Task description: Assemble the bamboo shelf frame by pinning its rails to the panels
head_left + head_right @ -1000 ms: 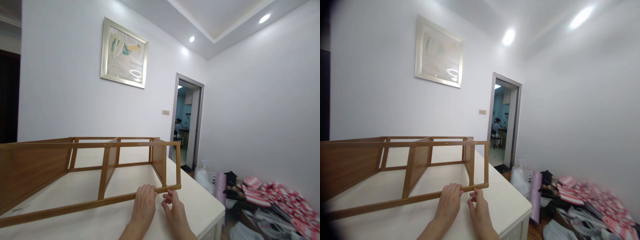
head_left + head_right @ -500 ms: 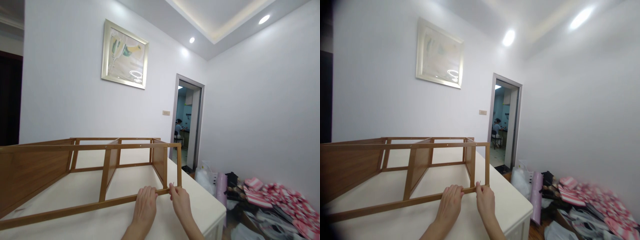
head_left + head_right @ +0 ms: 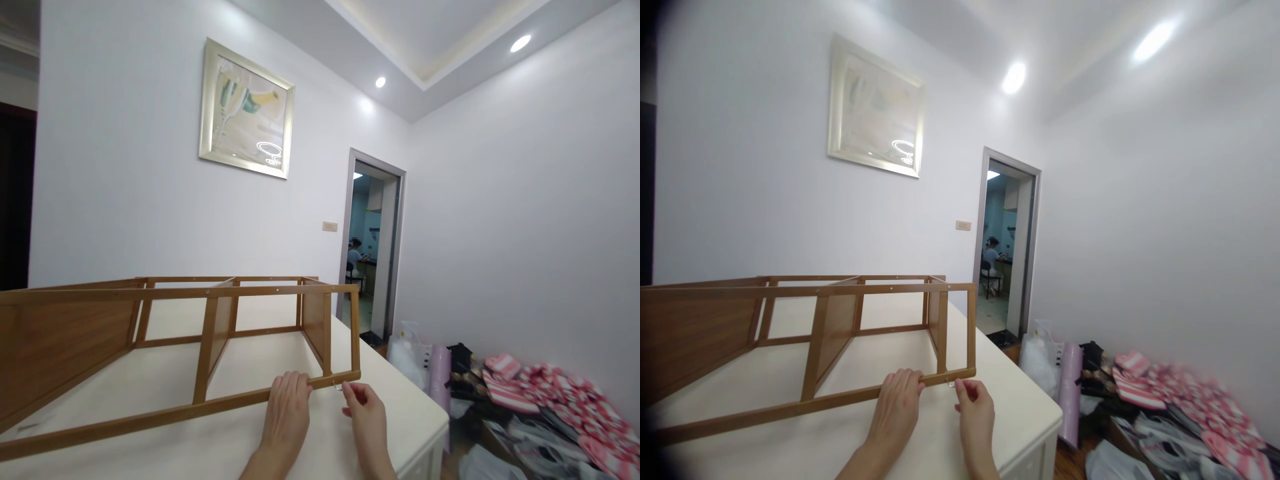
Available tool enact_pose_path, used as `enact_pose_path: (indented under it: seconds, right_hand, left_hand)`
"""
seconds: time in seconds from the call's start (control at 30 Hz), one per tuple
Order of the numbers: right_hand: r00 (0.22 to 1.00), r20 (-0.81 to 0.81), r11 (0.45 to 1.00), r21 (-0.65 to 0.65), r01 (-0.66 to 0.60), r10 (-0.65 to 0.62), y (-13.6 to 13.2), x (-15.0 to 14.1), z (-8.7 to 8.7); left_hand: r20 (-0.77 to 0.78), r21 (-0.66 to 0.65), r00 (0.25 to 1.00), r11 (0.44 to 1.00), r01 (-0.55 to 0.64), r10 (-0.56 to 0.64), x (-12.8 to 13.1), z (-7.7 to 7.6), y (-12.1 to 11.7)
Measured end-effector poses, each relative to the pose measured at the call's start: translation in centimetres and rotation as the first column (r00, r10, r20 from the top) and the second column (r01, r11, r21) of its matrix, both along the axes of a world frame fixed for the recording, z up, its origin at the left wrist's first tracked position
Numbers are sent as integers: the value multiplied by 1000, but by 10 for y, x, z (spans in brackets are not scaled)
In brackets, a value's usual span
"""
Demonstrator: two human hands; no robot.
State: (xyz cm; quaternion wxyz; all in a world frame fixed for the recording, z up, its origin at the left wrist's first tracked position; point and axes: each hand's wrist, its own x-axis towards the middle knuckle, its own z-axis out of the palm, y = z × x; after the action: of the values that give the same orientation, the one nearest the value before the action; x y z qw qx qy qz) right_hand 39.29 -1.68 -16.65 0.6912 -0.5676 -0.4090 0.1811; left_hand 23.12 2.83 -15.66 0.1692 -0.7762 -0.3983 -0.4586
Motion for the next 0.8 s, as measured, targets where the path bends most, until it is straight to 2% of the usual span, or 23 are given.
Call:
enact_pose_path:
  seconds: [0.03,0.07,0.13,0.23,0.3,0.33,0.4,0.5,0.57,0.67,0.8]
  right_hand:
    - [982,177,997,39,63,-69,-1,2,-2]
    - [930,337,987,104,119,-147,-2,3,-5]
    - [774,559,948,267,174,-299,-4,5,-10]
    - [575,712,910,382,163,-403,-3,4,-18]
    - [509,765,917,366,160,-394,-2,2,-22]
    - [503,777,924,345,163,-379,-2,0,-23]
    - [553,770,948,278,156,-317,-3,-4,-23]
    - [725,666,984,139,110,-175,-7,-12,-19]
    - [805,584,995,72,75,-103,-9,-16,-14]
    - [844,533,999,31,40,-51,-11,-20,-9]
    - [850,525,999,9,44,-42,-11,-21,-6]
  left_hand:
    - [-3,-3,1000,1000,5,-5,0,0,1]
    - [-6,-3,1000,1000,9,-10,-1,-1,1]
    - [-7,-2,1000,1000,15,-15,-1,0,1]
    - [-1,-8,1000,1000,10,-10,-1,1,0]
    - [3,-12,1000,1000,8,-8,-1,2,-1]
    - [5,-13,1000,1000,8,-8,-1,2,-2]
    - [8,-11,1000,1000,8,-8,-1,3,-2]
    - [9,-10,1000,1000,7,-7,-1,3,-3]
    - [13,-16,1000,1000,8,-7,0,2,-2]
    - [20,-25,1000,1000,11,-11,0,2,-2]
    - [18,-27,1000,1000,15,-15,-1,1,-1]
